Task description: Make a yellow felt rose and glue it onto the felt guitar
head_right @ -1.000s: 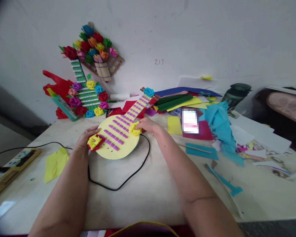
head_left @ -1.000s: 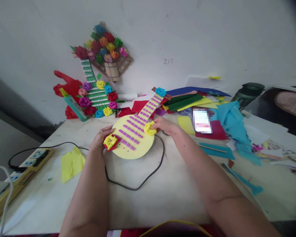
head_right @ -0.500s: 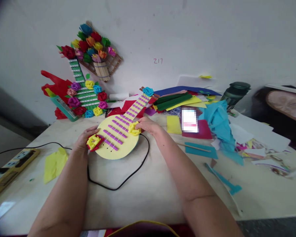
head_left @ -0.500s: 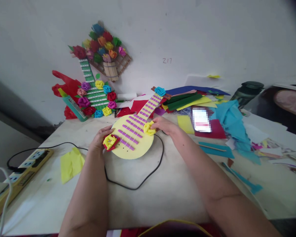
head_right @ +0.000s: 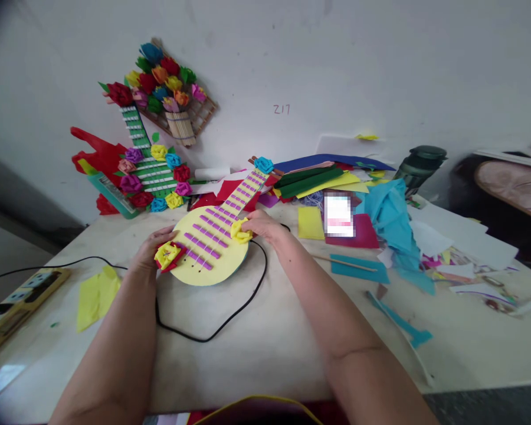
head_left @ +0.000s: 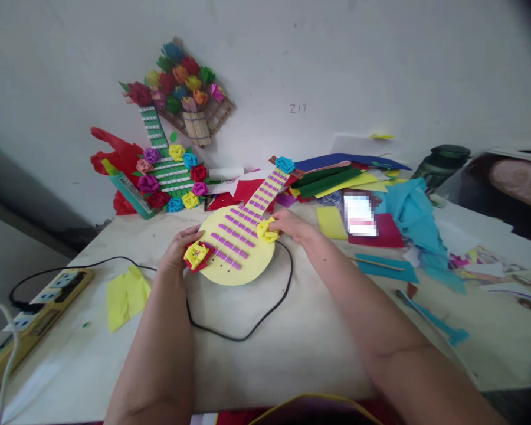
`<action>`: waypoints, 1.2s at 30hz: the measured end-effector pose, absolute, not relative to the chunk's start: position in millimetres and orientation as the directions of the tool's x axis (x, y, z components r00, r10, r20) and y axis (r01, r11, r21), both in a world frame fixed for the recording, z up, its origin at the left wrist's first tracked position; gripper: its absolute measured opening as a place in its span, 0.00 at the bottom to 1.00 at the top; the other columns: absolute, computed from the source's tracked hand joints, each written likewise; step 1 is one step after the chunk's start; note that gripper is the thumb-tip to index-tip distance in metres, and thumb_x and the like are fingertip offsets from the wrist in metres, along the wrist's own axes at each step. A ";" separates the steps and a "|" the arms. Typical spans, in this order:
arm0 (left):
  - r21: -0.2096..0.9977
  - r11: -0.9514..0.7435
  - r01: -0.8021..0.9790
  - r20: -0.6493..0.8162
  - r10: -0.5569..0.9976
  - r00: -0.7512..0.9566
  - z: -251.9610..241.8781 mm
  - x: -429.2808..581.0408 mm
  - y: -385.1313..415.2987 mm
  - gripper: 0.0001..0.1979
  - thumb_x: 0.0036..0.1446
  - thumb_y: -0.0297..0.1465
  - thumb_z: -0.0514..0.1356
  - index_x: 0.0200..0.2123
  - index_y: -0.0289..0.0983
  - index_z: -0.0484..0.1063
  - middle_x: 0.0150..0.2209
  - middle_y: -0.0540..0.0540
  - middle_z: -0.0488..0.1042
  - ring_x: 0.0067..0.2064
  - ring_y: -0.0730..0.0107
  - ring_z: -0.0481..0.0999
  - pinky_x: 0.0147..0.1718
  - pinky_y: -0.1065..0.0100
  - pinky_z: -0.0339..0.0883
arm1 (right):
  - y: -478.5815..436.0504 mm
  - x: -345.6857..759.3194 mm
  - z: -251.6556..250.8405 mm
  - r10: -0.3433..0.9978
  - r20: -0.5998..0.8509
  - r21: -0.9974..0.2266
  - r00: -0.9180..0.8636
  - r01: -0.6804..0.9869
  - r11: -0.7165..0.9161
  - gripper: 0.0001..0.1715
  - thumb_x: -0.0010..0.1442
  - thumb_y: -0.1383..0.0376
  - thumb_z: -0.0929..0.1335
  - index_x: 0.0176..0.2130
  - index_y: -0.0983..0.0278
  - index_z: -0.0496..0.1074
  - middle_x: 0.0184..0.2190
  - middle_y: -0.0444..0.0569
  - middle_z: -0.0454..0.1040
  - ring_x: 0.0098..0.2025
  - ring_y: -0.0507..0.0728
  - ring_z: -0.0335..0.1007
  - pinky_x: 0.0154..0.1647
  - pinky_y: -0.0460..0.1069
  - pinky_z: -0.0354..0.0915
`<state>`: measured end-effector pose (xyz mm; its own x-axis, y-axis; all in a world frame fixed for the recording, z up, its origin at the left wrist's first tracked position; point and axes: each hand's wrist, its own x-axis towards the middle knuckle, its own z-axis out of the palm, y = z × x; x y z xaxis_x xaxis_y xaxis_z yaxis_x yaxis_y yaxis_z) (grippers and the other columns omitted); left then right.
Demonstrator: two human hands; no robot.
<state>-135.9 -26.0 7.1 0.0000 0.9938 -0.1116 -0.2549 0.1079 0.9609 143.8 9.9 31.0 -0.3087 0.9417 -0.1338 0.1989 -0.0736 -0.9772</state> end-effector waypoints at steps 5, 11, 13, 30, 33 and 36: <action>0.965 0.093 -0.244 -0.092 0.996 0.014 6.9 -135.7 -25.9 0.20 0.37 0.27 0.64 0.38 0.31 0.73 0.29 0.41 0.77 0.27 0.61 0.76 0.29 0.66 0.71 | 10.0 142.8 29.9 0.945 -0.126 -0.980 -0.303 0.187 -0.071 0.07 0.35 0.74 0.63 0.21 0.69 0.68 0.19 0.45 0.68 0.22 0.49 0.62 0.21 0.44 0.58; 0.962 0.094 -0.258 -0.097 0.995 0.001 7.2 -135.4 -26.0 0.20 0.36 0.27 0.64 0.38 0.32 0.73 0.29 0.41 0.77 0.27 0.61 0.76 0.29 0.65 0.71 | 10.3 142.4 27.9 0.945 -0.108 -0.984 -0.309 0.167 -0.058 0.06 0.35 0.74 0.63 0.20 0.69 0.68 0.18 0.45 0.68 0.22 0.49 0.62 0.21 0.44 0.58; 0.962 0.095 -0.255 -0.102 0.995 -0.017 8.0 -134.7 -26.3 0.20 0.36 0.27 0.64 0.38 0.31 0.73 0.29 0.41 0.77 0.27 0.61 0.76 0.29 0.66 0.71 | 10.8 142.3 26.8 0.946 -0.101 -0.986 -0.309 0.156 -0.054 0.06 0.36 0.74 0.63 0.21 0.69 0.68 0.18 0.45 0.67 0.21 0.49 0.61 0.21 0.44 0.58; 0.961 0.107 -0.256 -0.120 0.992 -0.034 6.0 -134.8 -25.1 0.20 0.36 0.27 0.64 0.38 0.32 0.73 0.29 0.42 0.77 0.26 0.62 0.76 0.28 0.67 0.71 | 15.6 143.0 20.8 0.939 -0.131 -0.991 -0.318 0.056 -0.120 0.06 0.36 0.73 0.63 0.22 0.68 0.67 0.19 0.45 0.68 0.21 0.50 0.63 0.21 0.45 0.59; 0.961 0.107 -0.253 -0.122 0.992 -0.043 4.9 -135.7 -24.1 0.20 0.36 0.27 0.64 0.38 0.32 0.73 0.29 0.42 0.77 0.27 0.61 0.76 0.29 0.66 0.71 | 16.9 145.9 21.2 0.925 -0.165 -0.986 -0.342 0.059 -0.154 0.08 0.38 0.71 0.64 0.25 0.67 0.68 0.22 0.47 0.70 0.24 0.52 0.65 0.23 0.46 0.61; 0.962 0.111 -0.250 -0.122 0.992 -0.029 4.3 -136.2 -23.7 0.21 0.36 0.27 0.64 0.38 0.32 0.72 0.29 0.42 0.77 0.28 0.61 0.76 0.30 0.66 0.71 | 16.7 150.5 24.8 0.894 -0.213 -0.977 -0.393 0.060 -0.207 0.09 0.42 0.66 0.65 0.28 0.67 0.69 0.24 0.49 0.71 0.26 0.54 0.67 0.24 0.46 0.62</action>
<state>-136.2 -23.7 4.3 -0.0289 0.9922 -0.1216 -0.2501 0.1106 0.9619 150.5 16.7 24.8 -0.3930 0.8944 -0.2135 0.0597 -0.2069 -0.9765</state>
